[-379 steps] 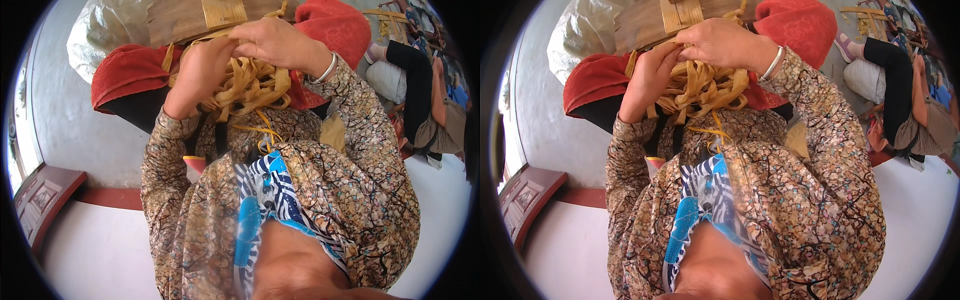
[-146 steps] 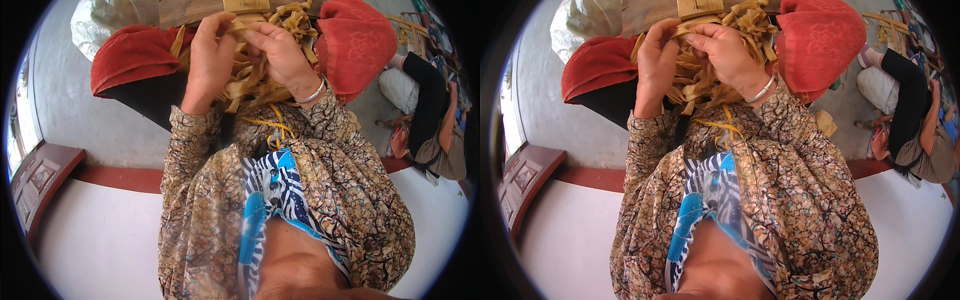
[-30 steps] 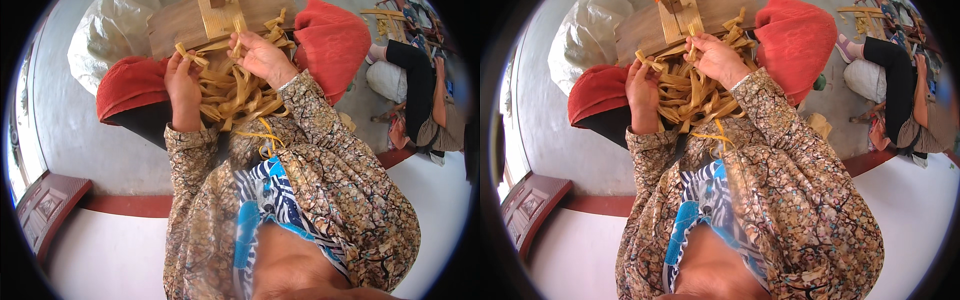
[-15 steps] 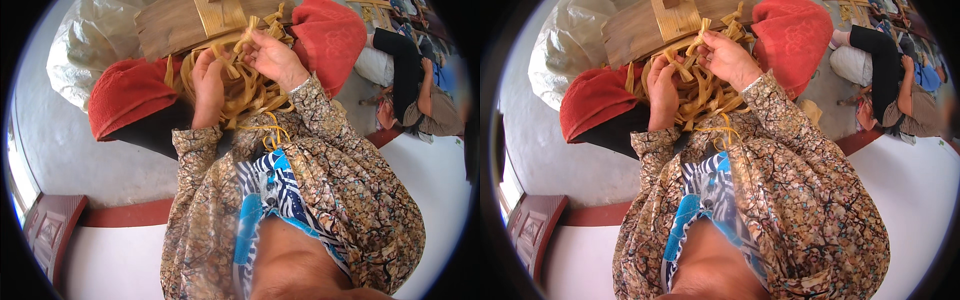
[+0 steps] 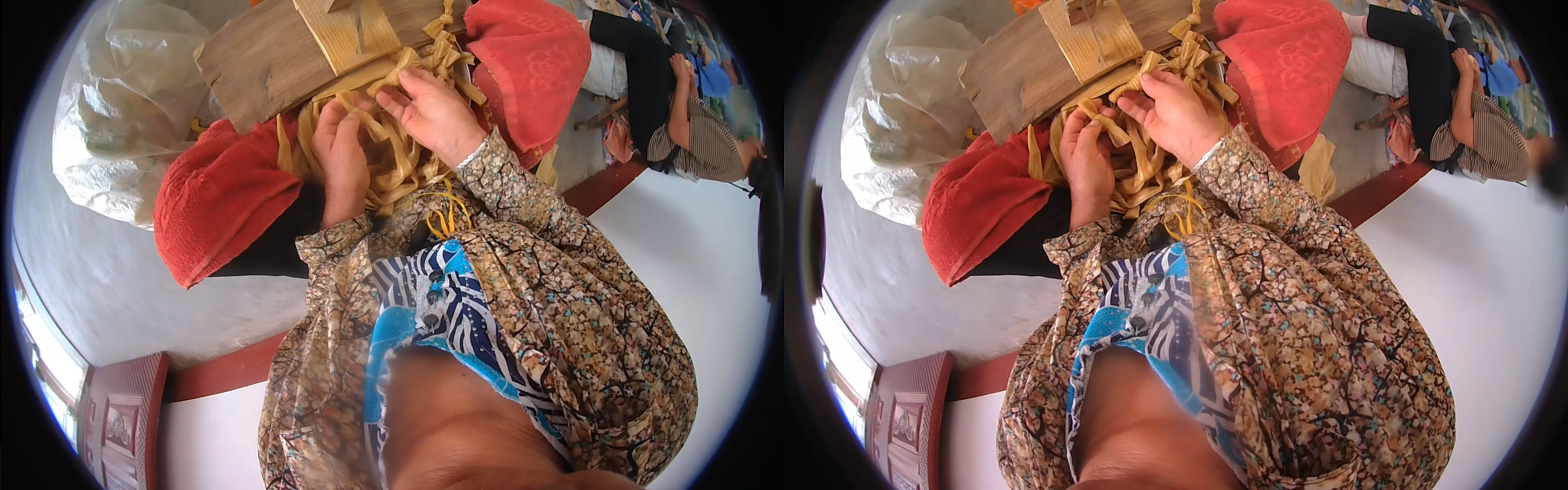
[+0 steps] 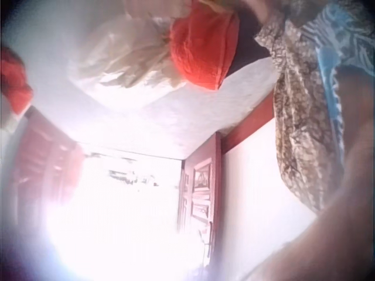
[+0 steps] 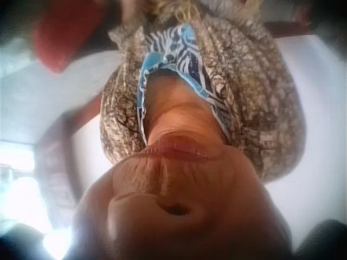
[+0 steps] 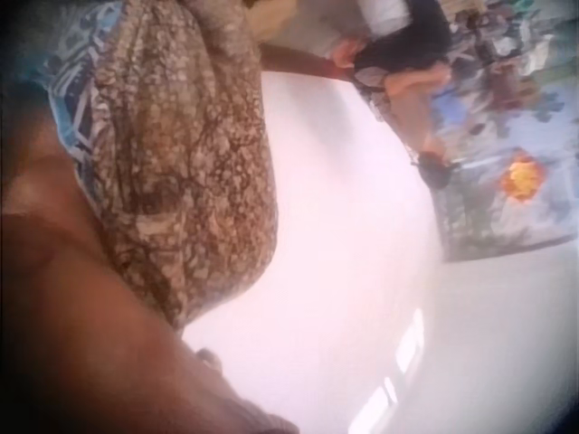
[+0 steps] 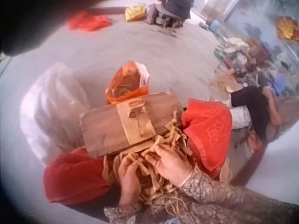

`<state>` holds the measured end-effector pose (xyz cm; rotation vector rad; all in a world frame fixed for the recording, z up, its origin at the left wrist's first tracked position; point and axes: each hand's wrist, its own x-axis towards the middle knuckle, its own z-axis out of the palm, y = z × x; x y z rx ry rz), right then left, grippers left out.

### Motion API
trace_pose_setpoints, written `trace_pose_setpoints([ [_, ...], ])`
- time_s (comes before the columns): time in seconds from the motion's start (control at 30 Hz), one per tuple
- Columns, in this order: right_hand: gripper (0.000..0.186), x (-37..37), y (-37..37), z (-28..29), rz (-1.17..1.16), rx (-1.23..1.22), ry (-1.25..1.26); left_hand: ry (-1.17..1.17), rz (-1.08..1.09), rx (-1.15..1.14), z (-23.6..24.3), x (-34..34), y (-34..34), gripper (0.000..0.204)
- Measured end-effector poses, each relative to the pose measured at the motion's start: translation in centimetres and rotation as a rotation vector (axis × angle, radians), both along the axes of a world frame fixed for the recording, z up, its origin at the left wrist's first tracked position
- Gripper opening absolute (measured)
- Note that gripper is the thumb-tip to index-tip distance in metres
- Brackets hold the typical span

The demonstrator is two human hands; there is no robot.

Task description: The person weaves a basket by hand, interlacing long tan strips of material around a wooden frame. They repeatedly pull, tuck, and tighten the strips to form the basket structure.

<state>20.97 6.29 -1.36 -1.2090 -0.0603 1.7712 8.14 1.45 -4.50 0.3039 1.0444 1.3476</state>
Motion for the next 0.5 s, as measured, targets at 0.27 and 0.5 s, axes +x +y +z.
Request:
trace_pose_setpoints([
  [0.27, 0.010, -0.2, 0.6, -1.0, 0.035, -0.051, 0.003, -0.039, 0.063, -0.038, 0.3, 1.0, -0.6, 0.025],
  [0.5, 0.009, -0.4, 1.8, -2.8, 0.173, -0.027, -0.015, -0.103, 0.128, 0.004, -0.7, -0.4, -0.4, 0.026],
])
